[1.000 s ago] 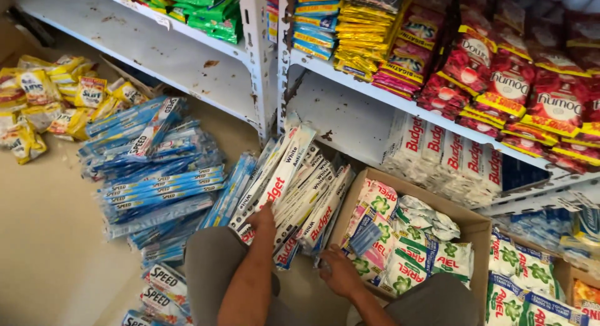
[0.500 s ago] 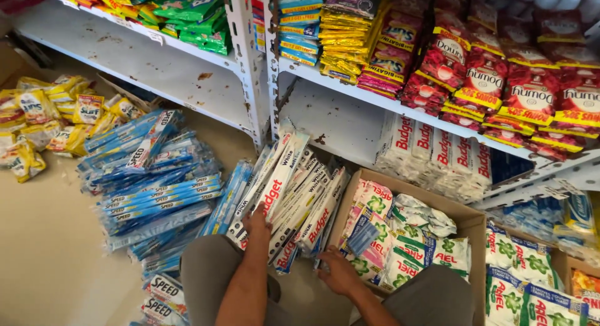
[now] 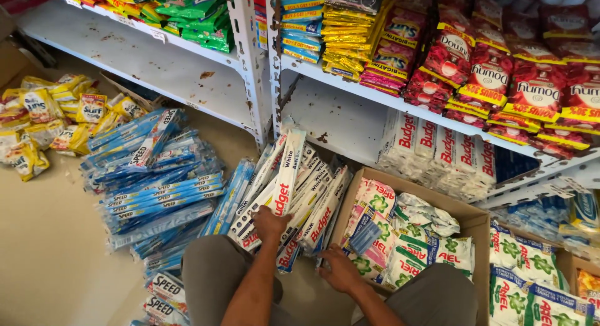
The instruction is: The person organizes boxes and packets of household items on the lower shelves of a grocery store, moving items into rows by hand.
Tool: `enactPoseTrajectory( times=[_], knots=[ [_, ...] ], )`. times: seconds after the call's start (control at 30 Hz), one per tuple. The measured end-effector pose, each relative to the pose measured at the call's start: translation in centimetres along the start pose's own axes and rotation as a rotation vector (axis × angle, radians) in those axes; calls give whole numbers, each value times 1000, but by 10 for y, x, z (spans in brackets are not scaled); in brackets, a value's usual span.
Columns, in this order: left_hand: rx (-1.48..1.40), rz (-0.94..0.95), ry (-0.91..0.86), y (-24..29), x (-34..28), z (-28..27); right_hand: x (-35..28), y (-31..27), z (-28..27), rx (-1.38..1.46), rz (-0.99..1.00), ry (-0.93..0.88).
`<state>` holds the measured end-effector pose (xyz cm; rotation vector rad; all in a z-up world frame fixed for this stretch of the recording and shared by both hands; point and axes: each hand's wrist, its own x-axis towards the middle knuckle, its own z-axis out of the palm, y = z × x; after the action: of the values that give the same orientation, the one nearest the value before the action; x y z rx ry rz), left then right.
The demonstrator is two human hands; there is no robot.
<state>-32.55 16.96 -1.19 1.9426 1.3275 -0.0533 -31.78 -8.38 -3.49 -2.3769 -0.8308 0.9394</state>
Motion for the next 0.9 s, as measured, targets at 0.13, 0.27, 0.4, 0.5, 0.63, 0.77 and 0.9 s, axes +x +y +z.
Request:
enactPoseTrajectory(
  times=[0.13,0.27,0.4,0.5,0.63,0.77,0.9],
  knots=[
    [48,68,-22,-11,7,18,0,-2,2,-26,-2,13],
    [130,156,58,-17,18,29,-1,1,1,-21,-32,46],
    [135,95,-32,-11,13,23,1,5,4,-10,-48,51],
    [13,84,-160,7,0,0,-6,-11,-9,42,-36,57],
    [-185,148,-90,-9,36,47,4,3,2,69,-94,111],
    [-407,265,-126,12,21,40,8,-16,-9,107,105,209],
    [-530,398,-185,30,-10,19,61,43,27,652,-51,465]
  ],
)
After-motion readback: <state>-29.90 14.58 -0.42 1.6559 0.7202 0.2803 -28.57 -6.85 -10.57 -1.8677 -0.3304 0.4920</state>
